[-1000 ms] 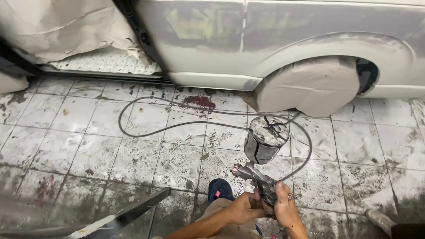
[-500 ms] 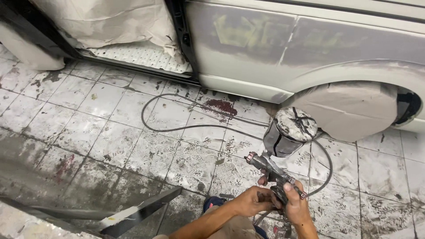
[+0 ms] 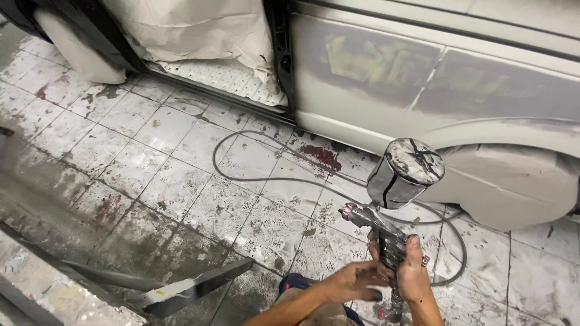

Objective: The person uses a spray gun to apply black paint to the side panel of a vehicle, moving the gun in steady strokes across the surface.

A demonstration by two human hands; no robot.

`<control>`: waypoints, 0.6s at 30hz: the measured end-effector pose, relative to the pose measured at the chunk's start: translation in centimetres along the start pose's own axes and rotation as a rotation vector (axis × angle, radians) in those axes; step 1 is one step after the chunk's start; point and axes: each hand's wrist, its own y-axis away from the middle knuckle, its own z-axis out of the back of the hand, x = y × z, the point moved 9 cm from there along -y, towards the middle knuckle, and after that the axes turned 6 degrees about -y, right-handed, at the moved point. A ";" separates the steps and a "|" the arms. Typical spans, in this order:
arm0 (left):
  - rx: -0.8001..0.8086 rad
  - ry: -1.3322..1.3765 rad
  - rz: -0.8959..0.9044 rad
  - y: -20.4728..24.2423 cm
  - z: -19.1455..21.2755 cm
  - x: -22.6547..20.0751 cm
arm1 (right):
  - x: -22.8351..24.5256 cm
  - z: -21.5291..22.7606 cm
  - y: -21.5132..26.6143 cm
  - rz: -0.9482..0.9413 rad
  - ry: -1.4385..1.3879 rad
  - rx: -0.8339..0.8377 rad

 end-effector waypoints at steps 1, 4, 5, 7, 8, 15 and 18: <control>0.060 0.140 0.111 -0.1 -0.3 1.5 | 0.3 0.2 -0.7 0.024 0.033 0.028; 0.156 -0.246 0.144 -1.6 -2.1 3.0 | 5.6 -0.9 -3.1 0.126 -0.074 0.064; 0.155 -0.246 0.139 -2.5 -1.4 5.6 | 7.6 -1.4 -3.6 0.127 -0.070 0.068; 0.037 -0.509 0.102 -4.6 1.4 9.6 | 12.9 -3.0 -5.0 0.216 -0.125 0.109; 0.037 -0.512 0.098 -4.7 2.9 9.6 | 15.4 -3.8 -5.8 0.220 -0.123 0.112; -0.478 -0.853 0.457 -0.1 25.1 11.6 | 25.1 5.2 -12.1 0.362 0.126 -0.209; -0.795 -0.849 0.520 3.9 35.1 9.3 | 25.4 11.3 -15.8 0.315 0.189 -0.290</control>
